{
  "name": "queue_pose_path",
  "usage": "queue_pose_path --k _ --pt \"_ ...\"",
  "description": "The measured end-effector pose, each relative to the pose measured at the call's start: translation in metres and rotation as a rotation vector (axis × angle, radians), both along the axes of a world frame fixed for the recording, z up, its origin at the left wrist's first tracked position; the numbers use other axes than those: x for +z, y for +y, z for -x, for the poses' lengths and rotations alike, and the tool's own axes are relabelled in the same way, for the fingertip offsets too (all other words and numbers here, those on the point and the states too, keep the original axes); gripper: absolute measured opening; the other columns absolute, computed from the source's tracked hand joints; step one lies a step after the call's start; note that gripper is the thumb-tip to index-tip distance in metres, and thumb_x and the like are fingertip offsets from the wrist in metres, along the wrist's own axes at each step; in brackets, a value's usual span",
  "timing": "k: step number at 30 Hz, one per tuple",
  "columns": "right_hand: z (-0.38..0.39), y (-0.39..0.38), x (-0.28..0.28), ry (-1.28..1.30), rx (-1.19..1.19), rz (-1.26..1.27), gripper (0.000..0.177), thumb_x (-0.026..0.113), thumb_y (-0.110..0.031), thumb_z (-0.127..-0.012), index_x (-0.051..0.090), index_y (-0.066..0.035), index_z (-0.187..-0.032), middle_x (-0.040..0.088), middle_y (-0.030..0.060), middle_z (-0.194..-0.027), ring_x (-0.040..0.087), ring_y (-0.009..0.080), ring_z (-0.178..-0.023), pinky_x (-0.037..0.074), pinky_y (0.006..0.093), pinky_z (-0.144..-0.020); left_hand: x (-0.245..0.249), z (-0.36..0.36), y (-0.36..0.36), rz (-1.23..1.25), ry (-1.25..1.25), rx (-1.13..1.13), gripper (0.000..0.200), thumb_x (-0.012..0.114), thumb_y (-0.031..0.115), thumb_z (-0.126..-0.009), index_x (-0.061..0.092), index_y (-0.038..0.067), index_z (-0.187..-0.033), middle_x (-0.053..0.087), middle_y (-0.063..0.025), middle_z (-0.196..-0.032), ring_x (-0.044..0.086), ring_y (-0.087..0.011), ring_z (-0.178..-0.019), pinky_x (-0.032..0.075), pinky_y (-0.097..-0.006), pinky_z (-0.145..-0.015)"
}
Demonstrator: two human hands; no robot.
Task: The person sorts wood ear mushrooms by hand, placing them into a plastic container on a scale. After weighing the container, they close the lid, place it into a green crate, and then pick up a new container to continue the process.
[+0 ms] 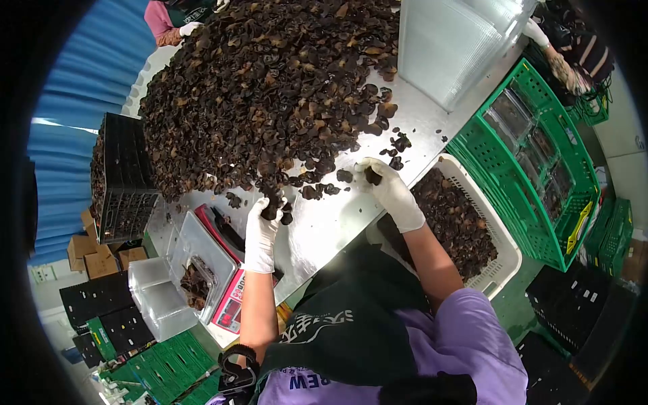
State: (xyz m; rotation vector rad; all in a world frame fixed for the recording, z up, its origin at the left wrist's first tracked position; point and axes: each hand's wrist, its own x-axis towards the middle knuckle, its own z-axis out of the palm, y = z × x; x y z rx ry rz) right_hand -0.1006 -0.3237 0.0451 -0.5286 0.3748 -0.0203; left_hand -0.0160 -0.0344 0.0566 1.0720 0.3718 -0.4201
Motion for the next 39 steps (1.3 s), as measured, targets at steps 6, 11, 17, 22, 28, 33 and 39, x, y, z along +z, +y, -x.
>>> queue_pose_path --k 6,11,17,22,28,33,39 --pt "-0.047 0.018 -0.004 0.201 0.103 1.187 0.019 0.064 -0.025 -0.084 0.069 -0.008 -0.091 0.065 0.0043 -0.08 0.061 0.016 -0.073 0.047 0.0294 -0.066 -0.002 0.001 0.0 0.07 -0.057 -0.101 0.026 0.052 0.007 -0.083 0.056 -0.004 -0.107 0.063 -0.0174 -0.096 0.065 -0.0254 -0.082 0.055 -0.0256 -0.058" --pt "-0.075 0.046 -0.028 0.115 0.164 1.826 0.021 0.068 -0.028 -0.076 0.062 -0.008 -0.078 0.058 0.0076 -0.08 0.06 0.0272 -0.078 0.045 0.0374 -0.066 0.013 0.005 -0.02 0.228 -0.021 -0.146 0.028 0.061 0.013 -0.086 0.057 0.001 -0.111 0.062 -0.013 -0.096 0.065 -0.0236 -0.081 0.053 -0.025 -0.058" --pt "-0.043 0.021 -0.023 -0.008 -0.133 1.259 0.021 0.066 -0.018 -0.078 0.054 -0.004 -0.068 0.058 0.0079 -0.083 0.058 0.0209 -0.075 0.045 0.0324 -0.065 0.013 -0.029 -0.054 -0.247 -0.066 -0.273 0.009 0.063 0.016 -0.088 0.061 0.008 -0.085 0.063 -0.004 -0.079 0.059 -0.012 -0.065 0.045 -0.0229 -0.054" --pt "-0.015 -0.033 -0.028 -0.019 -0.014 -0.055 0.018 0.052 0.0 -0.078 0.054 -0.002 -0.095 0.061 0.0088 -0.1 0.06 0.0201 -0.093 0.045 0.0249 -0.059 -0.018 -0.057 -0.108 -1.084 -0.578 -0.371 0.018 0.071 0.011 -0.078 0.066 0.004 -0.093 0.062 -0.0027 -0.071 0.056 -0.0122 -0.061 0.043 -0.025 -0.057" --pt "-0.02 -0.034 -0.008 -0.038 -0.024 0.172 0.029 0.061 -0.011 -0.081 0.058 -0.004 -0.108 0.062 0.0067 -0.097 0.061 0.0167 -0.081 0.046 0.0264 -0.064 -0.003 -0.055 -0.129 -1.356 -0.592 -0.528 0.018 0.073 0.021 -0.074 0.063 0.009 -0.08 0.062 -0.0099 -0.068 0.06 -0.026 -0.064 0.047 -0.0336 -0.061" --pt "-0.058 -0.022 -0.018 0.097 0.059 1.163 0.025 0.069 -0.016 -0.076 0.065 -0.01 -0.1 0.06 0.003 -0.083 0.06 0.0178 -0.074 0.046 0.0295 -0.062 0.006 -0.053 -0.1 -0.456 -0.195 -0.372 0.007 0.066 0.013 -0.08 0.063 0.007 -0.076 0.062 -0.0008 -0.071 0.056 -0.0123 -0.063 0.042 -0.0232 -0.06" --pt "-0.097 -0.006 -0.006 0.057 0.024 1.917 0.02 0.07 -0.023 -0.074 0.069 -0.015 -0.092 0.058 0.0048 -0.079 0.06 0.0226 -0.074 0.046 0.034 -0.064 0.01 -0.047 -0.076 -0.031 0.161 -0.17 0.022 0.056 0.007 -0.084 0.06 0.005 -0.105 0.065 -0.004 -0.09 0.064 -0.0174 -0.076 0.046 -0.0234 -0.06"
